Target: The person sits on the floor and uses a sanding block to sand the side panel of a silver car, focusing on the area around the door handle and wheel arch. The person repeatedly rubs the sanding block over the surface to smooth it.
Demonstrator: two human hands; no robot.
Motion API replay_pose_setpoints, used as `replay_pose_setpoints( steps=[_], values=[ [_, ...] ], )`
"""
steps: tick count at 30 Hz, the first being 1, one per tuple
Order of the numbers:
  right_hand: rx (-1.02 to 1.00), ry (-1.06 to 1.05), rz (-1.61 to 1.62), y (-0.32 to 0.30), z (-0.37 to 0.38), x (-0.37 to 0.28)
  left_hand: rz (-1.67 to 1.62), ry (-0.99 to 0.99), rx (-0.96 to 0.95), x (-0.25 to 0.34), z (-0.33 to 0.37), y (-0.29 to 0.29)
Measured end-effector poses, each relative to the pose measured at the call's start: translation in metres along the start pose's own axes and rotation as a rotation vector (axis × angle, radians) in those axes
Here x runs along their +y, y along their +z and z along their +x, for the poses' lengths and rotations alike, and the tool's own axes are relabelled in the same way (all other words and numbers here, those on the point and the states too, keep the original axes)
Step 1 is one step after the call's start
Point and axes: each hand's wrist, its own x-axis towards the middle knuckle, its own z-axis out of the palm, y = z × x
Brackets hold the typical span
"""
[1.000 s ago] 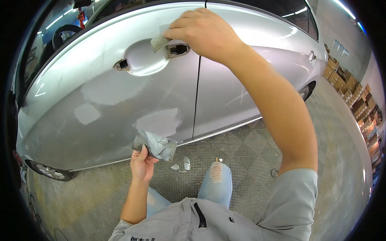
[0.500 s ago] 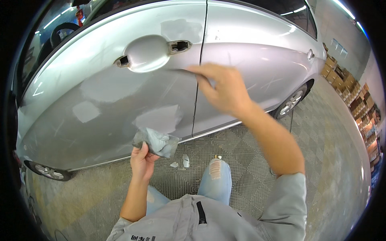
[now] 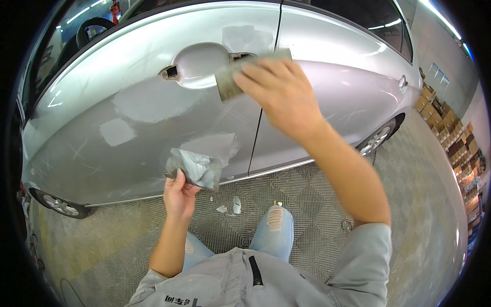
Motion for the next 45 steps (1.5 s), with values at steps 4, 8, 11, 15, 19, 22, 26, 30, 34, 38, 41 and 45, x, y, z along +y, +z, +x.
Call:
replay_pose_setpoints(
  steps=[4,8,11,15,19,22,26,30,34,38,41,45],
  values=[
    [0.025,-0.256,-0.156,0.006,0.054,0.019,-0.024,-0.080,-0.041,-0.014,-0.010,-0.006],
    [-0.245,-0.250,-0.186,0.003,0.057,0.016,-0.006,-0.098,-0.048,-0.020,-0.013,-0.015],
    [-0.195,-0.250,-0.177,0.001,0.049,0.012,-0.007,-0.097,-0.054,-0.019,-0.014,-0.020],
    [-0.016,-0.267,-0.223,0.005,0.056,0.010,0.012,-0.112,-0.068,-0.017,-0.014,-0.020],
    [-0.343,-0.164,-0.177,-0.002,0.053,0.008,-0.077,-0.142,-0.051,-0.017,-0.017,-0.016],
    [-0.086,-0.037,0.029,-0.014,0.029,0.006,-0.097,-0.151,-0.069,-0.016,-0.017,-0.015],
    [-0.321,0.961,0.872,-0.026,-0.039,-0.032,-0.023,-0.194,-0.064,-0.021,-0.015,-0.012],
    [-0.335,1.156,1.297,-0.019,-0.107,-0.094,0.121,-0.300,-0.097,-0.040,-0.012,0.000],
    [-0.543,0.907,0.871,-0.022,-0.165,-0.121,0.011,-0.264,-0.140,-0.052,-0.002,0.005],
    [-0.237,1.353,0.799,-0.038,-0.203,-0.127,0.060,-0.372,-0.270,-0.063,0.013,-0.002],
    [0.232,2.115,1.249,-0.065,-0.227,-0.140,0.241,-0.374,-0.512,-0.084,0.013,-0.004],
    [-0.086,2.264,1.794,-0.086,-0.262,-0.170,0.478,-0.319,-0.902,-0.116,-0.010,0.004]
  ],
)
